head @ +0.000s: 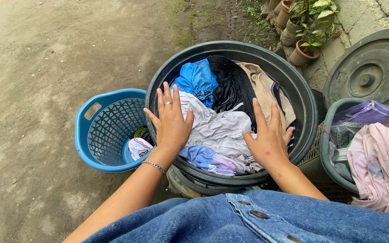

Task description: The person washes clothes by hand in a large basin, applying soap from a bar and scrubbing a striped shirt vigorously while adding water and detergent from a packet.

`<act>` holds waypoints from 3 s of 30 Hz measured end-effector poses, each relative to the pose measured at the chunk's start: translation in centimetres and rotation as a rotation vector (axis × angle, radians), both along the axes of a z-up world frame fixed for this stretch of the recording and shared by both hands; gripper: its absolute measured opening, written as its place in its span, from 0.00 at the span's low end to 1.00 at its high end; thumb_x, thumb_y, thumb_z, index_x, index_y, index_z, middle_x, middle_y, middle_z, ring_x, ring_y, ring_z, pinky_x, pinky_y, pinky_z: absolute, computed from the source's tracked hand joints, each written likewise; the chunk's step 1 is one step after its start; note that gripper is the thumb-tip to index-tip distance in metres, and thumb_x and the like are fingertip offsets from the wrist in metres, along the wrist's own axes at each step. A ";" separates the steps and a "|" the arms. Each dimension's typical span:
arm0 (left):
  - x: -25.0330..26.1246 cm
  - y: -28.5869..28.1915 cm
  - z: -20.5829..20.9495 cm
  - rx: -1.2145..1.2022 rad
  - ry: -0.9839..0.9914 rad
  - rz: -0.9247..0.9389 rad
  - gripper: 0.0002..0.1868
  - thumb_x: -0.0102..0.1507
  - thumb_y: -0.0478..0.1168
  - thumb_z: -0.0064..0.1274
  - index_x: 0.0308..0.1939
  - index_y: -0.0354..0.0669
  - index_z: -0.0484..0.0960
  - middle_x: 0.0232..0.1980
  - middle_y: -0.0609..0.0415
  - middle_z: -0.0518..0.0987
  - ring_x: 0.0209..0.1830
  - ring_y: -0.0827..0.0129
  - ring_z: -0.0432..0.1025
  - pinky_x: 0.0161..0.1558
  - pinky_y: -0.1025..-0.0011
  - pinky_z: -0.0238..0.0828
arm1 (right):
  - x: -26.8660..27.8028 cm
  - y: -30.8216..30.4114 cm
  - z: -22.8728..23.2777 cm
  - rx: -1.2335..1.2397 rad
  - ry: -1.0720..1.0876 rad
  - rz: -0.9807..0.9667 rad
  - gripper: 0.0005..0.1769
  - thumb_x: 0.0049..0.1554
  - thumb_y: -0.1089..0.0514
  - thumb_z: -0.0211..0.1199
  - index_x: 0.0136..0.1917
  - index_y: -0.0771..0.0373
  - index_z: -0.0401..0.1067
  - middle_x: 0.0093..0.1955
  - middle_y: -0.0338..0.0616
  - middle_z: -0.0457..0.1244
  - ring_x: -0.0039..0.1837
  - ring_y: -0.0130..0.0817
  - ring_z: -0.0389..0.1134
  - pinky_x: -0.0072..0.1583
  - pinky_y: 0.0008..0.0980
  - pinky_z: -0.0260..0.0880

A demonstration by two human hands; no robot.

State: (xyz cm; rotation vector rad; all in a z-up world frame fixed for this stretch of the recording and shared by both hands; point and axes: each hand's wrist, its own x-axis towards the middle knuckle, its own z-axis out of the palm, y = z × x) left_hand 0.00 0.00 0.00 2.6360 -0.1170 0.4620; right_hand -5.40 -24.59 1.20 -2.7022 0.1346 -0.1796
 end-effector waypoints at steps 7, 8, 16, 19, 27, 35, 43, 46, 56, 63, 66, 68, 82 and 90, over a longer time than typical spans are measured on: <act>0.2 -0.3 -0.2 0.002 -0.012 0.003 0.42 0.65 0.51 0.49 0.79 0.41 0.52 0.84 0.43 0.41 0.84 0.49 0.34 0.68 0.22 0.25 | 0.1 -0.1 0.0 0.004 0.006 0.004 0.53 0.52 0.47 0.65 0.83 0.37 0.40 0.84 0.61 0.31 0.83 0.60 0.35 0.71 0.80 0.30; 0.2 -0.3 -0.2 0.004 -0.009 0.003 0.42 0.65 0.51 0.50 0.79 0.41 0.52 0.84 0.43 0.41 0.84 0.49 0.34 0.68 0.22 0.25 | 0.1 -0.2 0.0 0.007 -0.002 0.002 0.53 0.52 0.47 0.65 0.83 0.37 0.41 0.84 0.62 0.31 0.84 0.60 0.35 0.71 0.80 0.30; 0.6 -0.9 0.1 0.001 -0.012 0.001 0.42 0.66 0.51 0.50 0.80 0.43 0.50 0.84 0.44 0.40 0.84 0.47 0.35 0.67 0.20 0.26 | 0.5 -0.6 -0.1 0.006 -0.012 0.008 0.53 0.51 0.47 0.66 0.83 0.37 0.41 0.84 0.63 0.31 0.84 0.60 0.33 0.71 0.80 0.31; 0.5 -1.2 0.5 -0.038 0.079 0.023 0.43 0.65 0.51 0.51 0.80 0.50 0.48 0.84 0.47 0.38 0.83 0.42 0.33 0.64 0.17 0.28 | 0.5 -0.7 -0.1 0.001 -0.005 0.005 0.53 0.51 0.47 0.66 0.83 0.37 0.41 0.84 0.62 0.31 0.84 0.60 0.33 0.71 0.80 0.31; 0.4 -1.6 0.7 -0.041 0.053 0.005 0.43 0.65 0.50 0.52 0.81 0.53 0.49 0.84 0.43 0.38 0.83 0.41 0.34 0.64 0.17 0.31 | 0.6 -1.0 0.0 0.000 0.001 0.012 0.54 0.51 0.47 0.66 0.83 0.38 0.41 0.84 0.62 0.31 0.84 0.61 0.34 0.71 0.80 0.30; 1.0 -1.7 1.7 -0.045 0.027 -0.008 0.45 0.63 0.51 0.54 0.80 0.53 0.49 0.84 0.40 0.39 0.83 0.40 0.33 0.63 0.17 0.30 | 1.2 -1.0 0.4 0.015 -0.016 0.014 0.52 0.52 0.46 0.64 0.83 0.38 0.41 0.84 0.61 0.31 0.83 0.60 0.35 0.72 0.79 0.29; 4.3 -2.3 -1.4 -0.021 0.080 -0.088 0.50 0.59 0.54 0.58 0.81 0.60 0.48 0.83 0.41 0.40 0.83 0.42 0.33 0.66 0.19 0.32 | 4.7 -0.5 -0.7 0.033 -0.041 0.196 0.44 0.58 0.42 0.57 0.83 0.38 0.44 0.83 0.56 0.40 0.85 0.54 0.38 0.75 0.74 0.33; 4.3 -3.2 -3.5 0.113 0.236 -0.160 0.54 0.56 0.58 0.61 0.80 0.68 0.46 0.84 0.42 0.37 0.84 0.44 0.31 0.65 0.18 0.30 | 5.8 0.1 -2.1 -0.089 0.089 0.392 0.41 0.59 0.38 0.55 0.81 0.36 0.45 0.85 0.54 0.38 0.85 0.53 0.33 0.73 0.75 0.31; 5.1 -4.9 -7.2 0.303 0.542 -0.184 0.49 0.61 0.67 0.49 0.80 0.71 0.42 0.84 0.44 0.26 0.83 0.38 0.26 0.59 0.11 0.29 | 8.3 0.6 -5.2 -0.363 0.446 0.539 0.42 0.60 0.27 0.45 0.82 0.31 0.37 0.86 0.52 0.30 0.85 0.52 0.28 0.73 0.76 0.30; 4.4 -4.8 -8.5 0.371 0.471 -0.192 0.44 0.63 0.66 0.44 0.81 0.66 0.48 0.84 0.41 0.28 0.82 0.38 0.29 0.57 0.10 0.35 | 8.2 0.1 -7.1 -0.343 0.350 0.605 0.43 0.60 0.28 0.46 0.82 0.38 0.38 0.84 0.57 0.32 0.84 0.57 0.28 0.71 0.79 0.28; 4.3 -5.1 -9.7 0.408 0.418 -0.166 0.44 0.62 0.66 0.46 0.80 0.64 0.50 0.83 0.40 0.30 0.82 0.38 0.29 0.56 0.10 0.37 | 8.5 0.3 -8.3 -0.380 0.315 0.613 0.43 0.60 0.30 0.47 0.81 0.44 0.40 0.84 0.60 0.33 0.84 0.59 0.29 0.70 0.80 0.28; 4.4 -5.3 -10.8 0.411 0.357 -0.155 0.45 0.62 0.66 0.47 0.80 0.63 0.51 0.83 0.39 0.30 0.82 0.38 0.29 0.56 0.11 0.38 | 8.6 0.4 -9.2 -0.402 0.309 0.609 0.44 0.60 0.31 0.47 0.82 0.45 0.39 0.84 0.60 0.33 0.84 0.60 0.29 0.70 0.80 0.27; 4.3 -5.4 -14.9 0.408 0.226 -0.153 0.49 0.59 0.65 0.52 0.81 0.61 0.52 0.83 0.39 0.30 0.82 0.37 0.29 0.63 0.16 0.38 | 8.7 0.7 -14.2 -0.457 0.199 0.613 0.47 0.58 0.30 0.44 0.82 0.48 0.37 0.84 0.64 0.30 0.83 0.62 0.25 0.69 0.81 0.22; 5.0 -6.3 -12.0 0.355 0.407 -0.120 0.45 0.61 0.64 0.52 0.78 0.61 0.53 0.82 0.43 0.30 0.82 0.42 0.29 0.63 0.17 0.37 | 9.1 0.5 -14.6 -0.458 0.275 0.594 0.46 0.61 0.30 0.42 0.84 0.45 0.31 0.84 0.61 0.25 0.84 0.60 0.22 0.71 0.80 0.16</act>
